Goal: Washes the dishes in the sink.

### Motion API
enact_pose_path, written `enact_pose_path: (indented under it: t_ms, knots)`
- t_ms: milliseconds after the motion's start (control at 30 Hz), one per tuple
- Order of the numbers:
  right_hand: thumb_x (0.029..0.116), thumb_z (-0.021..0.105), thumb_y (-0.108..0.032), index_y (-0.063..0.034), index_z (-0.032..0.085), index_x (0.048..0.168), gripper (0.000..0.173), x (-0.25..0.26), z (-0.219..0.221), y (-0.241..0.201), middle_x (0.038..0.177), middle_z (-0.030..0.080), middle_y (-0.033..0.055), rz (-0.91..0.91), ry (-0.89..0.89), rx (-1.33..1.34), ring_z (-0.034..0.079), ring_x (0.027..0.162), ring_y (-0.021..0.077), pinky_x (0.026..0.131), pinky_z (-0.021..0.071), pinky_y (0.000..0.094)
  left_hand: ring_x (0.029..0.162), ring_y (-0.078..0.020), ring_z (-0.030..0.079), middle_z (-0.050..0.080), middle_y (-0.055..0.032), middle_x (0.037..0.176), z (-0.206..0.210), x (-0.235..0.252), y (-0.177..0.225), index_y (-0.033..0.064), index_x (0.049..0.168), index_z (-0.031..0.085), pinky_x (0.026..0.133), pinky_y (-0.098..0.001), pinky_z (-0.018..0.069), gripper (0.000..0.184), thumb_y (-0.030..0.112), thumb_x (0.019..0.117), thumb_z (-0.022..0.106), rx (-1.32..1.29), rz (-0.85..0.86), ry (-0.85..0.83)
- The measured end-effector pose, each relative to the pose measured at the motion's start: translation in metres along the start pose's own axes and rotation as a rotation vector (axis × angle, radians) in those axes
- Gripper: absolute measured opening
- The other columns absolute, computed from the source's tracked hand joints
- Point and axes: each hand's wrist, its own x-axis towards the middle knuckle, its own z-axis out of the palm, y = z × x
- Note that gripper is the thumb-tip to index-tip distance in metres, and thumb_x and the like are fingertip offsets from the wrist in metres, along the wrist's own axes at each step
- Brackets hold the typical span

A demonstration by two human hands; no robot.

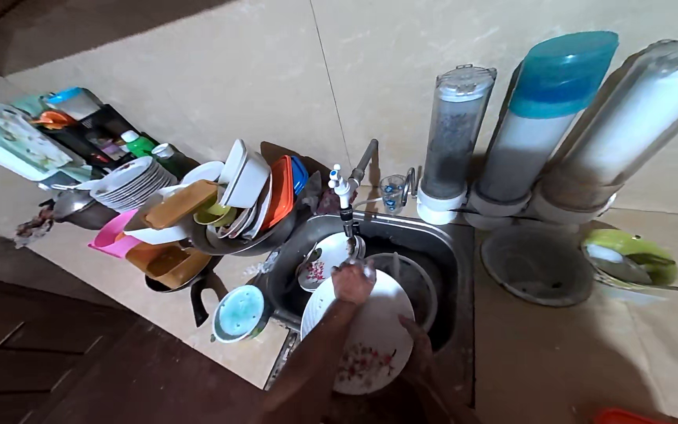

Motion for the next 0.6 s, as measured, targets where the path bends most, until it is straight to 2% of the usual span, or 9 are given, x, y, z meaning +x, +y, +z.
enact_pose_path:
  t_ms: [100, 167, 200, 233, 300, 367, 467, 567, 600]
  knots:
    - [0.1034, 0.033, -0.016, -0.0116, 0.066, 0.108, 0.033, 0.000, -0.010, 0.004, 0.092, 0.076, -0.0015, -0.091, -0.087, -0.038, 0.073, 0.086, 0.0070, 0.079, 0.0622, 0.0289, 0.126, -0.0442, 0.060, 0.070, -0.0263, 0.122, 0.012, -0.032, 0.014, -0.0029, 0.121, 0.070, 0.113, -0.0577, 0.0378, 0.050, 0.038, 0.1073, 0.044, -0.012, 0.343, 0.052]
    - [0.1007, 0.035, -0.015, -0.0126, 0.068, 0.104, 0.033, 0.003, -0.013, 0.009, 0.092, 0.076, -0.0014, -0.084, -0.131, -0.019, 0.073, 0.087, 0.0070, 0.080, 0.0616, 0.0289, 0.112, -0.0398, 0.068, 0.075, -0.0201, 0.106, 0.028, -0.037, 0.012, 0.0000, 0.104, 0.075, 0.106, -0.0537, 0.0469, 0.042, 0.035, 0.1050, 0.051, -0.049, 0.593, 0.266]
    - [0.1019, 0.034, -0.015, -0.0110, 0.065, 0.105, 0.032, 0.001, -0.009, 0.008, 0.091, 0.076, -0.0003, -0.059, -0.093, -0.026, 0.073, 0.086, 0.0079, 0.078, 0.0618, 0.0293, 0.110, -0.0402, 0.069, 0.075, -0.0205, 0.105, 0.031, -0.034, 0.006, -0.0002, 0.104, 0.074, 0.103, -0.0542, 0.0487, 0.042, 0.035, 0.1044, 0.051, -0.063, 0.588, 0.306]
    - [0.1032, 0.033, -0.015, -0.0093, 0.063, 0.108, 0.030, -0.001, -0.003, 0.008, 0.089, 0.075, 0.0009, -0.032, -0.033, -0.043, 0.073, 0.083, 0.0090, 0.075, 0.0622, 0.0299, 0.114, -0.0426, 0.067, 0.073, -0.0234, 0.110, 0.029, -0.029, -0.003, -0.0010, 0.111, 0.073, 0.103, -0.0565, 0.0483, 0.045, 0.037, 0.1047, 0.049, -0.058, 0.472, 0.272]
    - [0.1037, 0.032, -0.015, -0.0082, 0.060, 0.111, 0.029, -0.002, 0.005, 0.006, 0.088, 0.075, 0.0031, 0.004, 0.022, -0.048, 0.074, 0.080, 0.0112, 0.071, 0.0627, 0.0313, 0.130, -0.0465, 0.056, 0.064, -0.0283, 0.132, 0.005, -0.014, -0.019, 0.0008, 0.136, 0.062, 0.110, -0.0607, 0.0406, 0.054, 0.042, 0.1074, 0.042, -0.054, 0.090, 0.075]
    - [0.1036, 0.031, -0.016, -0.0091, 0.059, 0.111, 0.030, -0.001, 0.007, 0.006, 0.088, 0.075, 0.0034, 0.021, -0.007, -0.036, 0.074, 0.080, 0.0124, 0.070, 0.0630, 0.0324, 0.133, -0.0460, 0.054, 0.062, -0.0277, 0.135, 0.001, -0.003, -0.024, 0.0029, 0.139, 0.060, 0.112, -0.0604, 0.0391, 0.056, 0.044, 0.1083, 0.038, -0.068, -0.092, 0.053]
    - [0.1012, 0.032, -0.018, -0.0099, 0.063, 0.109, 0.033, -0.003, -0.001, 0.006, 0.090, 0.076, 0.0049, 0.048, -0.071, -0.007, 0.075, 0.083, 0.0140, 0.073, 0.0635, 0.0341, 0.134, -0.0434, 0.054, 0.065, -0.0251, 0.132, 0.017, -0.018, -0.006, 0.0010, 0.131, 0.066, 0.117, -0.0566, 0.0333, 0.050, 0.036, 0.1085, 0.039, -0.077, 0.141, 0.061]
    - [0.1028, 0.030, -0.018, -0.0116, 0.065, 0.108, 0.035, 0.000, -0.004, 0.004, 0.090, 0.077, 0.0018, 0.025, -0.081, -0.039, 0.074, 0.084, 0.0110, 0.076, 0.0628, 0.0317, 0.115, -0.0416, 0.066, 0.074, -0.0213, 0.111, 0.035, -0.021, -0.002, 0.0005, 0.108, 0.075, 0.106, -0.0556, 0.0443, 0.042, 0.034, 0.1044, 0.049, -0.077, 0.537, 0.271]
    - [0.1035, 0.031, -0.017, -0.0105, 0.063, 0.109, 0.033, 0.000, -0.001, 0.004, 0.090, 0.076, 0.0023, 0.036, -0.062, -0.043, 0.074, 0.084, 0.0115, 0.075, 0.0625, 0.0321, 0.115, -0.0426, 0.066, 0.073, -0.0231, 0.112, 0.033, -0.020, -0.007, -0.0011, 0.111, 0.074, 0.105, -0.0564, 0.0457, 0.043, 0.034, 0.1037, 0.051, -0.081, 0.518, 0.256]
